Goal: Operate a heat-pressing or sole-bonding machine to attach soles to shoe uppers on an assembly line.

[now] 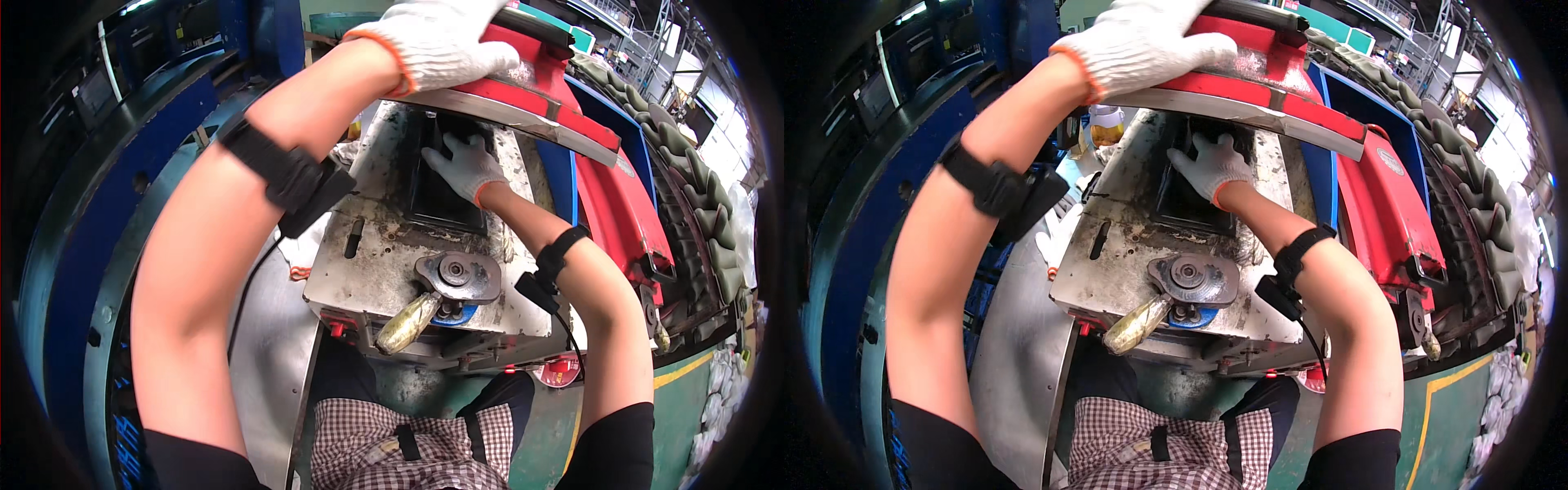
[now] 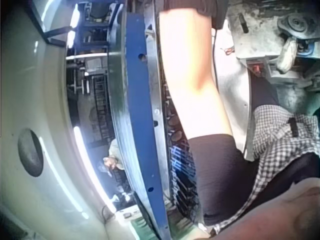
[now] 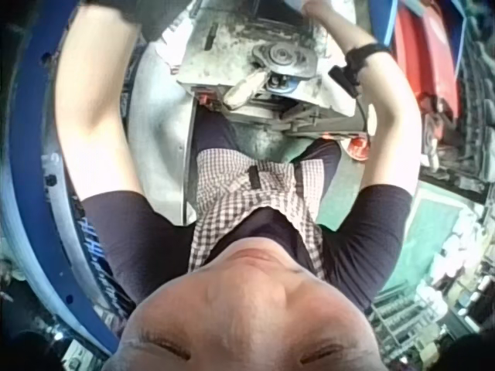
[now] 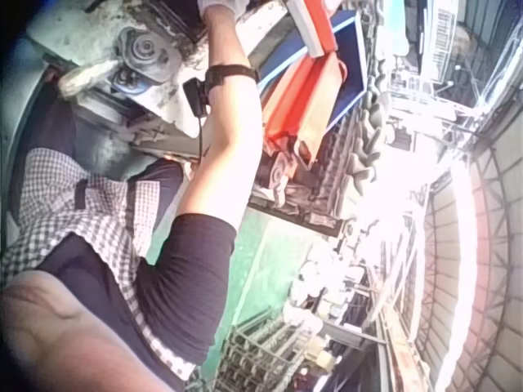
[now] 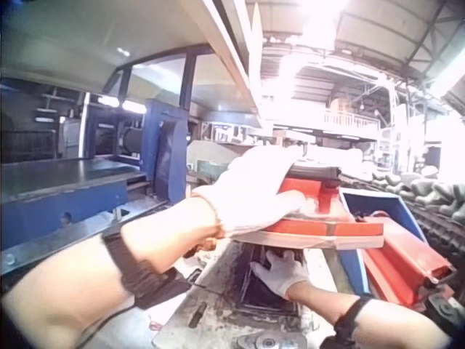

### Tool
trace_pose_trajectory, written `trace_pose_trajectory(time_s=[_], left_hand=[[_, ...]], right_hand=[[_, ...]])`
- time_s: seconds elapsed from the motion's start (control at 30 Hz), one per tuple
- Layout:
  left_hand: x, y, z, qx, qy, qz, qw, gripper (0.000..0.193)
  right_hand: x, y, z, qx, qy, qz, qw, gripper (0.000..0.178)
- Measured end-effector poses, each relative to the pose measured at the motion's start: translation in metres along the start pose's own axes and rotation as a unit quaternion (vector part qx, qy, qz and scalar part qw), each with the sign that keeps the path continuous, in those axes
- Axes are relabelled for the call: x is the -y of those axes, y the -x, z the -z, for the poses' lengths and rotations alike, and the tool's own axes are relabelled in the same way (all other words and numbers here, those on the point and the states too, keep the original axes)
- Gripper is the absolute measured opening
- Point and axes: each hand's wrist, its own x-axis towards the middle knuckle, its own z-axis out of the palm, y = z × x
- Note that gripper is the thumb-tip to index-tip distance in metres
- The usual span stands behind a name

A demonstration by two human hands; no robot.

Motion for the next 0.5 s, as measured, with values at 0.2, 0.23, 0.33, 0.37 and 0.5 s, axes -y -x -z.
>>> trace_pose_trajectory(time_s=[0.2,0.23,0.33,0.37,0.5], left_hand=[[0.004,-0.024,-0.008,-0.001,-0.097,-0.043,0.994,0.035],[0.013,-0.029,-0.016,0.029,-0.160,-0.124,0.979,0.031],[0.008,-0.018,-0.013,0.175,-0.222,-0.133,0.950,0.028],[-0.005,-0.014,-0.016,0.204,-0.123,-0.017,0.971,0.033],[-0.010,0.017,-0.047,0.232,-0.016,0.005,0.973,0.040]], right_hand=[[-0.005,0.034,0.026,0.005,-0.008,0.016,1.000,0.082],[-0.012,0.050,0.026,-0.032,0.005,0.042,0.999,0.080],[-0.007,0.122,0.048,-0.128,-0.163,0.190,0.960,0.039],[-0.014,0.155,0.058,-0.174,-0.188,0.239,0.937,0.024],[-0.028,0.255,0.025,-0.085,-0.302,0.399,0.862,0.020]])
